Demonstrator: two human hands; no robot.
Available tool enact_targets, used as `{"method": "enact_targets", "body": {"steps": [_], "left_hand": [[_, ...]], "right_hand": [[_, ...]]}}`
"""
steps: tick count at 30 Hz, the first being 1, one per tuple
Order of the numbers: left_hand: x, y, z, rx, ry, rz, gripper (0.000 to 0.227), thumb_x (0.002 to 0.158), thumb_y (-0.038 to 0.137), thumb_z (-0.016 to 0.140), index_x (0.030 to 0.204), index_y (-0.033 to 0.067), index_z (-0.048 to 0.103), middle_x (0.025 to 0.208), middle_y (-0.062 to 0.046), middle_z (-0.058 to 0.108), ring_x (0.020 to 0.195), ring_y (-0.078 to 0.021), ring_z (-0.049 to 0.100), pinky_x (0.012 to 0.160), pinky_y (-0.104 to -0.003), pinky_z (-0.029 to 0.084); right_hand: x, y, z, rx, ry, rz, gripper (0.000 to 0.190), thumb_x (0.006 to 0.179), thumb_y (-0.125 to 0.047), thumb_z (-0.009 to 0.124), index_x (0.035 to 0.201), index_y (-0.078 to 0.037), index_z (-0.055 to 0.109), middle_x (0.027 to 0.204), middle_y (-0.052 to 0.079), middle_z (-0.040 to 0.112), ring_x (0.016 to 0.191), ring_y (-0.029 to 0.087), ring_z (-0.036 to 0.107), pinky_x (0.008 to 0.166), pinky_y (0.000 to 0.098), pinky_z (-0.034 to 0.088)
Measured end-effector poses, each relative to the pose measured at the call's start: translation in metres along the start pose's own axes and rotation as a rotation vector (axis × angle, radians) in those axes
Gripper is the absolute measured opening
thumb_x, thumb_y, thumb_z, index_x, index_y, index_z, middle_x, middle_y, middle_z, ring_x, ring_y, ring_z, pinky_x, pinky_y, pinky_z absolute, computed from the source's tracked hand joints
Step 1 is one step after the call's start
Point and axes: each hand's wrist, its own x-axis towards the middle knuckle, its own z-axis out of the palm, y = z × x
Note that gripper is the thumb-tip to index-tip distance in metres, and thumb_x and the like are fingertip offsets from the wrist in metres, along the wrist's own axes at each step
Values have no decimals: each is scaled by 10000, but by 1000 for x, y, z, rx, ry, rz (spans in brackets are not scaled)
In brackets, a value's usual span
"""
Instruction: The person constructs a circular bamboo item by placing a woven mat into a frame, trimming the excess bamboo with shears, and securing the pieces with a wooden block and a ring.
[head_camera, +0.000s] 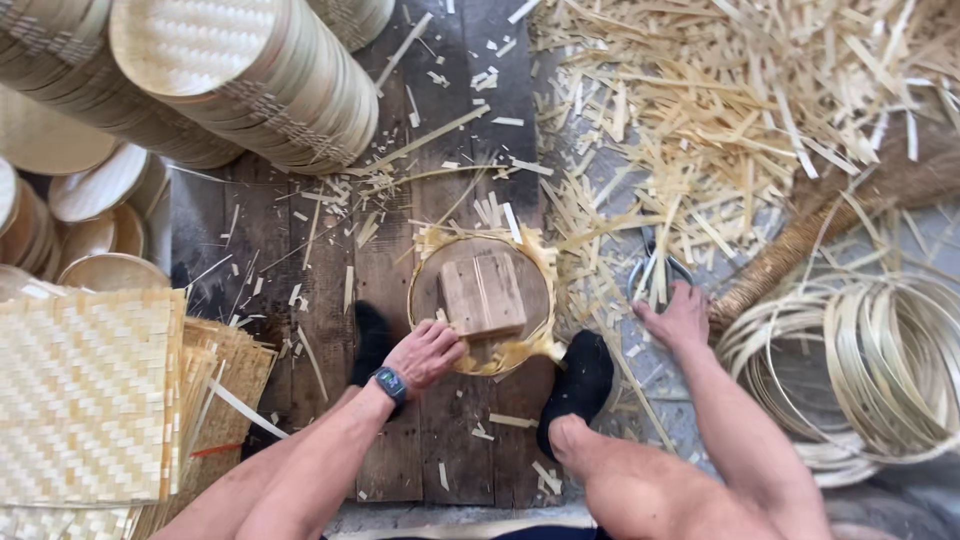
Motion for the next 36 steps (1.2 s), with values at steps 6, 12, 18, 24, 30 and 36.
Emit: {"method": "enact_targets", "body": {"steps": [6,12,18,24,30,36], "left_hand": [[1,-39,1,-88,-111,-511,359,772,149,697,1111,76,602,1274,-140,540,1268,-294,520,1149,-425,434],[138,-4,10,-392,-227,-1412,1504,614,804,832,1533,-11,-36,1613,-321,83,1484,-464,172,1142,-614,209],[134,-7,2,-259,-63,-1305,1255,596,629,837,1605,274,180,1602,-283,145,1433,-488,272,1071,-665,315],[126,-6,-12,-181,183,-933,1133,525,575,857,1525,341,380,1547,-288,228,1381,-503,348,1044,-667,365],[133,-13,29,-204,-68,-919,1123,538,576,865,1530,379,377,1581,-262,210,1369,-506,345,1025,-695,369],[128,-17,35,-215,26,-983,1425,421,704,902,1548,200,190,1544,-284,215,1365,-526,311,998,-746,275]], "right_hand": [[27,-2,16,184,-613,535,292,937,-227,684,1191,-90,726,893,117,780,727,243,758,740,428,629],[95,6,-70,1281,-294,464,79,1003,-174,664,974,-123,717,897,67,723,792,163,684,731,344,567],[106,-17,-61,667,-219,651,303,1055,-326,618,1113,-35,678,959,71,705,900,241,698,837,445,586],[36,-8,10,181,-477,425,748,789,-299,866,1362,19,506,1193,195,676,1085,330,667,999,470,527],[36,-6,11,187,-694,515,503,774,-234,851,1149,23,633,1007,189,698,970,298,693,943,439,551],[-6,-25,-11,715,-963,551,597,690,-361,871,1036,68,642,882,273,730,764,405,699,741,544,576]]}}
